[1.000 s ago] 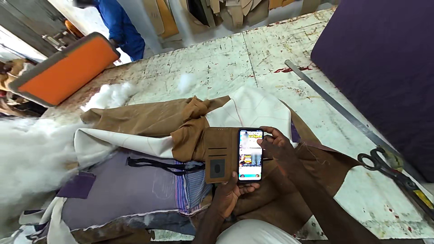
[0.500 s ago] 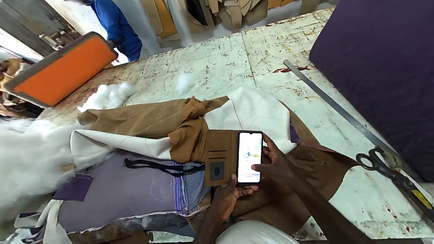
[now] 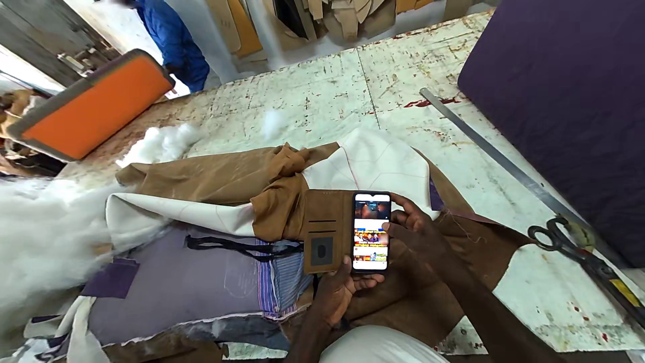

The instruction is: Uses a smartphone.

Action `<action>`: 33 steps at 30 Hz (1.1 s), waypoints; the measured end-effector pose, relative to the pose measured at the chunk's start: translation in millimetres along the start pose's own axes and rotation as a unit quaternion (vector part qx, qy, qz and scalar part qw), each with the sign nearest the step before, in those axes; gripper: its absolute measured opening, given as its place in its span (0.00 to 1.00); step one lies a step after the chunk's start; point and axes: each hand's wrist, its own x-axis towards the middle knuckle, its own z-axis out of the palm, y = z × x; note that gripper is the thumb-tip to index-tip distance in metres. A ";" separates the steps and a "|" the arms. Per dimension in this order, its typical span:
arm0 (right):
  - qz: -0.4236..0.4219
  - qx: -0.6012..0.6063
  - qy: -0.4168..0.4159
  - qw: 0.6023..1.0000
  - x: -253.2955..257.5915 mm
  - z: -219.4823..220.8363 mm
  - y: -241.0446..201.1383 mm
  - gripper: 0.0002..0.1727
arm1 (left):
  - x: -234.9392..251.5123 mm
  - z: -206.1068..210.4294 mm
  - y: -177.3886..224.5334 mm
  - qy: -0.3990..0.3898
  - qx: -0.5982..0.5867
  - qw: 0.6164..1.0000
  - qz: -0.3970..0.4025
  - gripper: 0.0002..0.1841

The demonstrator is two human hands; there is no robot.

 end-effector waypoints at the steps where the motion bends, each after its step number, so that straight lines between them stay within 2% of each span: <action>1: 0.001 0.006 -0.002 1.000 1.2 1.1 -1.3 0.36 | -0.2 -0.1 0.6 -0.006 -0.001 1.000 0.001 0.22; 5: 0.012 0.032 -0.016 0.999 0.9 4.6 -4.8 0.33 | -0.6 1.1 2.2 -0.012 0.023 1.000 0.008 0.23; 10: 0.024 0.032 -0.023 0.999 0.1 4.5 -1.4 0.39 | -1.4 -1.1 1.6 -0.017 0.016 1.000 0.010 0.23; 16: 0.013 0.023 -0.009 1.000 3.7 5.2 -4.2 0.19 | 0.1 0.0 1.7 -0.010 0.015 1.000 0.001 0.23; 19: 0.008 0.026 -0.002 1.000 6.2 6.0 -2.8 0.16 | 0.6 -0.5 1.4 -0.010 0.013 1.000 0.000 0.23; 22: 0.003 0.030 -0.010 0.999 5.4 5.0 1.2 0.18 | 0.8 -1.5 0.5 -0.008 0.011 1.000 -0.001 0.23; 26: 0.009 0.046 -0.049 0.998 2.4 1.9 7.6 0.34 | 0.9 -2.4 -1.1 -0.008 0.010 1.000 0.004 0.22; 27: 0.012 0.044 -0.046 0.998 1.4 1.9 8.1 0.35 | 1.0 -2.3 -1.2 -0.009 0.012 1.000 0.003 0.22; 31: 0.009 0.027 -0.019 0.999 0.1 1.5 6.7 0.21 | 1.7 -0.4 -1.8 -0.010 0.015 1.000 -0.002 0.22; 33: 0.004 0.031 -0.014 0.999 1.1 1.8 8.3 0.17 | 1.9 -0.6 -1.4 -0.008 0.020 1.000 0.000 0.22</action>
